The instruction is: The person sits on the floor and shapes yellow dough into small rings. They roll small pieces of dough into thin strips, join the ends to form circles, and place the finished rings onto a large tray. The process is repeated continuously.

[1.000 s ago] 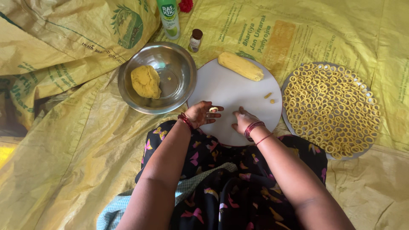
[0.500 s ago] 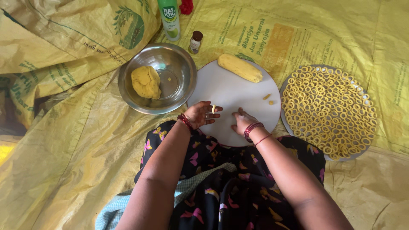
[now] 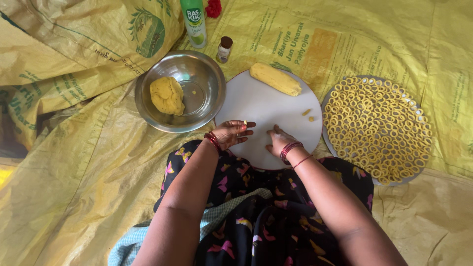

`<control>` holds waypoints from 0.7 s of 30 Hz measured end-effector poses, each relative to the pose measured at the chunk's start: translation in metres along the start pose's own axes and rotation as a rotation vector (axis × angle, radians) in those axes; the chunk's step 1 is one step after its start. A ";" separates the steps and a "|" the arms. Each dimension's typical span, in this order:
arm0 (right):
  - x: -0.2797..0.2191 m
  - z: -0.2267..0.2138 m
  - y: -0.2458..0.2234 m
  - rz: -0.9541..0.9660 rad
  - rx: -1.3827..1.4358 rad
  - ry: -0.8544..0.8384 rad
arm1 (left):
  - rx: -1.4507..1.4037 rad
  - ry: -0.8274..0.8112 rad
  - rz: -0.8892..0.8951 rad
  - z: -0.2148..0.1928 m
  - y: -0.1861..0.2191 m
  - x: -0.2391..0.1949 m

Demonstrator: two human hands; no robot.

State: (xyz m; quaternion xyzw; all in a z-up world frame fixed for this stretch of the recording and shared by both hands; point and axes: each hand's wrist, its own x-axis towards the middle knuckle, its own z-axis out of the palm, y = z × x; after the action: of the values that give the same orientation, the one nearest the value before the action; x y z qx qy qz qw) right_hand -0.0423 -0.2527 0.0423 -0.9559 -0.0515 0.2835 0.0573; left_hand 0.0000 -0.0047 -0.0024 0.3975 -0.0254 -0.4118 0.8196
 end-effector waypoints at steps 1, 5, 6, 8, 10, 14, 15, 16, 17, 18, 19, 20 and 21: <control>0.000 0.000 0.000 0.003 0.003 -0.003 | -0.001 -0.005 0.000 0.000 0.000 0.000; 0.000 -0.001 -0.001 0.005 0.006 -0.009 | -0.010 0.001 -0.012 0.004 0.003 0.000; 0.000 -0.002 -0.001 0.003 0.004 -0.009 | -0.034 -0.014 -0.022 0.004 0.004 -0.002; 0.000 -0.002 -0.002 0.014 0.002 -0.018 | -0.082 -0.043 -0.041 0.005 0.006 -0.004; -0.001 -0.002 -0.002 0.020 0.003 -0.019 | -0.108 -0.041 -0.045 0.005 0.006 -0.004; 0.000 -0.002 -0.002 0.018 0.010 -0.013 | -0.073 -0.029 -0.064 0.004 0.006 -0.002; 0.000 -0.001 -0.001 0.018 0.012 -0.013 | -0.067 -0.044 -0.048 0.004 0.006 -0.002; 0.000 -0.001 -0.001 0.014 0.010 -0.013 | -0.062 -0.059 -0.033 0.003 0.006 -0.003; 0.000 -0.001 -0.001 0.011 0.007 -0.014 | -0.057 -0.074 -0.017 0.003 0.006 -0.003; 0.000 -0.001 -0.001 0.007 0.005 -0.013 | -0.072 -0.089 -0.003 0.004 0.006 -0.004; 0.000 -0.001 -0.001 0.005 0.006 -0.007 | -0.087 -0.104 0.010 0.004 0.007 -0.004; 0.000 -0.002 -0.001 0.002 0.006 -0.001 | -0.102 -0.119 0.024 0.005 0.007 -0.005; -0.001 -0.002 -0.001 0.000 0.007 0.005 | -0.110 -0.073 0.001 0.005 0.008 -0.005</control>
State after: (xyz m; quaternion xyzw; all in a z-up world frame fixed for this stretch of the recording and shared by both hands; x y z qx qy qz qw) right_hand -0.0417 -0.2517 0.0447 -0.9564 -0.0506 0.2813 0.0607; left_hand 0.0000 -0.0023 0.0078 0.3365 -0.0329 -0.4266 0.8389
